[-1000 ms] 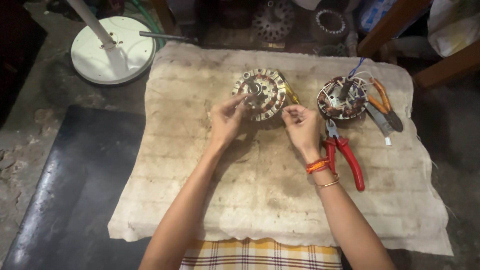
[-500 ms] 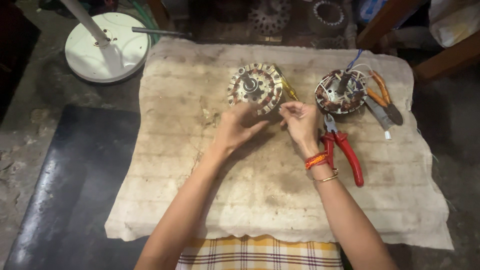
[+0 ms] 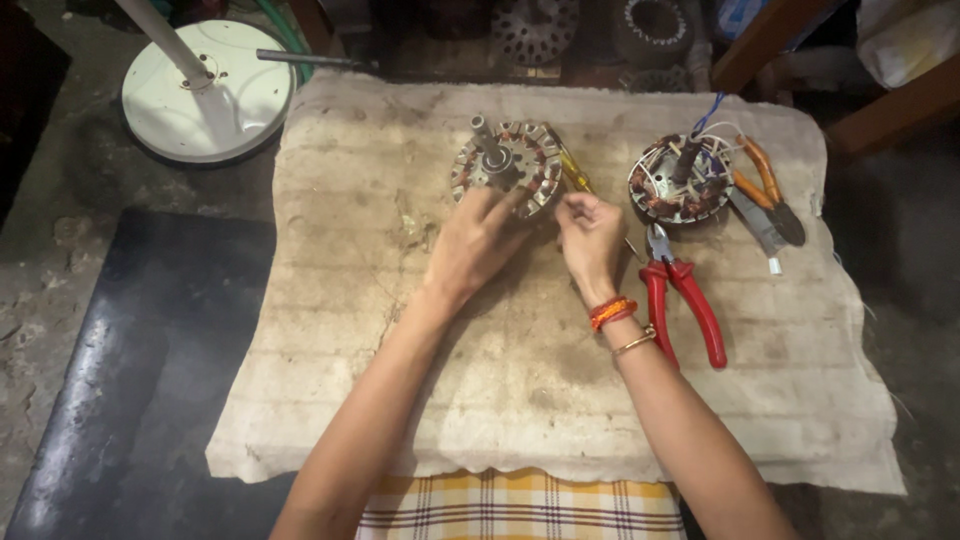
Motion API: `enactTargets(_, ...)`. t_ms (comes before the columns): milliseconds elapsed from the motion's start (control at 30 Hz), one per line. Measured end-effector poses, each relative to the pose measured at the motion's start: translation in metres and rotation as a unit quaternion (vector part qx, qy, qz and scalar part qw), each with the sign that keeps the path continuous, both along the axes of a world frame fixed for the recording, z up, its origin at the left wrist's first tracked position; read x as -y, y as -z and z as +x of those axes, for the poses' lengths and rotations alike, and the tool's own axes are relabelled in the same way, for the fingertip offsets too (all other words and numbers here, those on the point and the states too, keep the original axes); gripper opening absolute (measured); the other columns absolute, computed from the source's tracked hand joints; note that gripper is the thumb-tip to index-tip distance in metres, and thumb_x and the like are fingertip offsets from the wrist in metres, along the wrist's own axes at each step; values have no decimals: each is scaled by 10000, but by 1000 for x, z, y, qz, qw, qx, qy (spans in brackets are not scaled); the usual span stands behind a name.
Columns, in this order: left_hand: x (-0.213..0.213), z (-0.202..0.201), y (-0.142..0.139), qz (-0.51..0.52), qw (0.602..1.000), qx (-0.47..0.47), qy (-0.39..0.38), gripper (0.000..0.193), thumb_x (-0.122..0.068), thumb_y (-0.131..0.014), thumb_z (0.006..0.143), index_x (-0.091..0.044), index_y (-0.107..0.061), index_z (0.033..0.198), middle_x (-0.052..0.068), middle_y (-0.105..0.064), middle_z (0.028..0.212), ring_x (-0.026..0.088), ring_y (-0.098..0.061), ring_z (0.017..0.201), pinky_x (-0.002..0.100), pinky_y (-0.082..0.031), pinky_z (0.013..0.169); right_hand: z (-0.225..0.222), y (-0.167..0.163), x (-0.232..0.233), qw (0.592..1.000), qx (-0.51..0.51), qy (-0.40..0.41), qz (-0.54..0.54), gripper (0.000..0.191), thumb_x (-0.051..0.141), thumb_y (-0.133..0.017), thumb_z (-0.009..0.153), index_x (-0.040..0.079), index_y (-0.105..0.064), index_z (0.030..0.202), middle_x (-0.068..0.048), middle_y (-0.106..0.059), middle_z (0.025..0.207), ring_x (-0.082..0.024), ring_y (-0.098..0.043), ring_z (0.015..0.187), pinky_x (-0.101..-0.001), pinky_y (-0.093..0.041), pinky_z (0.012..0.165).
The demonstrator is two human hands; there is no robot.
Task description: The person works at a bench on a fan motor stator with copper windings. They handle a blue plastic spool of copper wire, position and feed the wire, then use both hands to adjust and seat the windings around the stator core, pressing the coils into place by hand.
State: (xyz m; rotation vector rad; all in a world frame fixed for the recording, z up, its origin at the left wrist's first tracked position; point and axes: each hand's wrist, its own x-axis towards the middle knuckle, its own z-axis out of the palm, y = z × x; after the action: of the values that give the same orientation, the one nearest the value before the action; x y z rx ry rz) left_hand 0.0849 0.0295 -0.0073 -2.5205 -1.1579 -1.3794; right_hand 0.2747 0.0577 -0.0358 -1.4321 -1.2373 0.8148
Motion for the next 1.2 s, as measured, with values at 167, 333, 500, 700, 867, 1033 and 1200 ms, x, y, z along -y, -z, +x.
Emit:
enactTargets(167, -1, -1, 2, -90, 992, 78, -45, 295, -109, -776, 840, -35, -725, 1120, 116, -670, 1043, 280, -663, 936, 360, -569, 779, -6, -11, 2, 999, 51, -12, -7, 134, 14, -699, 888, 33, -771, 999, -22, -728, 697, -67, -606, 516, -236, -431, 455)
enactTargets(333, -1, -1, 4, -34, 996, 77, -17, 229, -48, -743, 894, -60, -716, 1121, 86, -661, 1050, 264, -661, 976, 360, -572, 828, -12, -22, 13, 981, 183, -44, 36, 116, 42, -738, 870, 45, -798, 969, -52, -740, 678, -127, -616, 511, -306, -411, 463)
enactTargets(500, 1, 0, 3, -53, 995, 82, -16, 271, -46, -741, 892, -44, -725, 1163, 88, -651, 1030, 258, -652, 950, 365, -565, 796, -16, -33, 22, 965, 241, -53, 94, 143, 70, -740, 864, 30, -800, 987, -119, -758, 754, -183, -687, 563, -317, -501, 541)
enactTargets(700, 1, 0, 2, -32, 995, 93, -22, 308, -80, -772, 865, -31, -714, 1164, 102, -658, 1052, 276, -653, 965, 371, -567, 809, -18, -45, 35, 949, 286, -87, 100, 189, 80, -713, 868, 27, -794, 1031, -153, -772, 908, -217, -726, 643, -336, -549, 584)
enactTargets(867, 1, -1, 3, -44, 993, 106, -21, 237, -65, -768, 881, -42, -720, 1112, 96, -673, 1044, 268, -674, 953, 356, -572, 805, -18, -52, 42, 933, 305, -94, 169, 165, 91, -719, 890, 35, -799, 1023, -136, -767, 926, -253, -728, 724, -351, -551, 651)
enactTargets(1033, 1, 1, 1, -70, 989, 120, -54, 241, -100, -802, 855, -51, -725, 1078, 87, -662, 1014, 259, -672, 928, 351, -571, 783, -15, -53, 38, 935, 306, -102, 146, 101, 105, -746, 897, 58, -806, 964, -81, -767, 851, -172, -678, 617, -308, -511, 578)
enactTargets(1200, 3, 2, -5, -96, 985, 119, -84, 390, -171, -852, 780, -22, -716, 1114, 96, -639, 985, 257, -640, 902, 360, -558, 769, -12, -46, 33, 976, 173, -115, 70, 117, 26, -721, 906, 57, -792, 992, -45, -769, 853, -97, -656, 635, -227, -492, 550)
